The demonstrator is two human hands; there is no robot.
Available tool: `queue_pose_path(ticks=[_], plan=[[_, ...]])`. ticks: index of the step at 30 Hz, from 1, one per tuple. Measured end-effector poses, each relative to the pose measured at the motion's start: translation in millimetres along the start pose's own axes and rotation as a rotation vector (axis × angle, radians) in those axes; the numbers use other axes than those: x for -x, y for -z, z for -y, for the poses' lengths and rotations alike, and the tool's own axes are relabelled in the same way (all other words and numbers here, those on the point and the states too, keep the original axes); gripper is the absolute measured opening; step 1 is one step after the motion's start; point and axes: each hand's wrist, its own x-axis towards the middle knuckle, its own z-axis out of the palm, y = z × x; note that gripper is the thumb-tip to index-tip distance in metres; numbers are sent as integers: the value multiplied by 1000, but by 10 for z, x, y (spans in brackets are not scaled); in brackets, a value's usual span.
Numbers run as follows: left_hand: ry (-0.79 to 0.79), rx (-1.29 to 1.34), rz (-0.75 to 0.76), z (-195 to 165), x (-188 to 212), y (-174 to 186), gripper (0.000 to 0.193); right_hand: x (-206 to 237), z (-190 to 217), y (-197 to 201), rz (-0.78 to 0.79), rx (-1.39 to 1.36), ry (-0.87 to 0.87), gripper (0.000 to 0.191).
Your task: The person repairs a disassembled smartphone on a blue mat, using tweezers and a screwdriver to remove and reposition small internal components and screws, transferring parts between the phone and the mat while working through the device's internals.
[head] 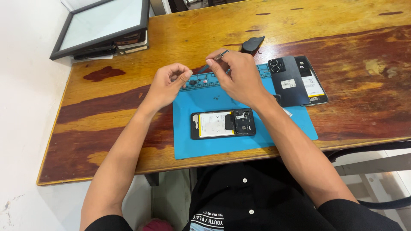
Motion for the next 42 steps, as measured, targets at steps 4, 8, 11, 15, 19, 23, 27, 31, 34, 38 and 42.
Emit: queue_pose_path(ticks=[4,8,11,15,19,23,27,31,34,38,42], plan=[[34,19,-19,-12,-4,6,21,5,2,-7,-4,-3,-6,15],[64,66,-45,-3,-4,9,22,16,5,-8,-14,-44,44,16],[46,72,-47,12,-2,3,24,23,8,-3,-5,-53,41,17],[55,91,-42,17,-6,-4,26,41,9,2,10,-54,37,16],[144,145,-50,13,-2,5,30,59,1,-5,-5,-63,39,19],[160,203,-28,20,-6,2,35,64,-15,-20,-11,-82,35,17],[164,164,-38,27,-2,6,36,73,-21,-27,-19,-68,34,15],[178,217,-32,28,-1,-2,33,86,-7,-42,-4,-67,46,15],[161,216,-23,29,5,-14,31,90,4,-42,5,-71,45,14],[160,182,-9,31,7,-12,30,89,9,-52,-7,-47,61,14],[170,217,-2,33,4,-15,28,84,-10,-56,-5,-63,77,18]])
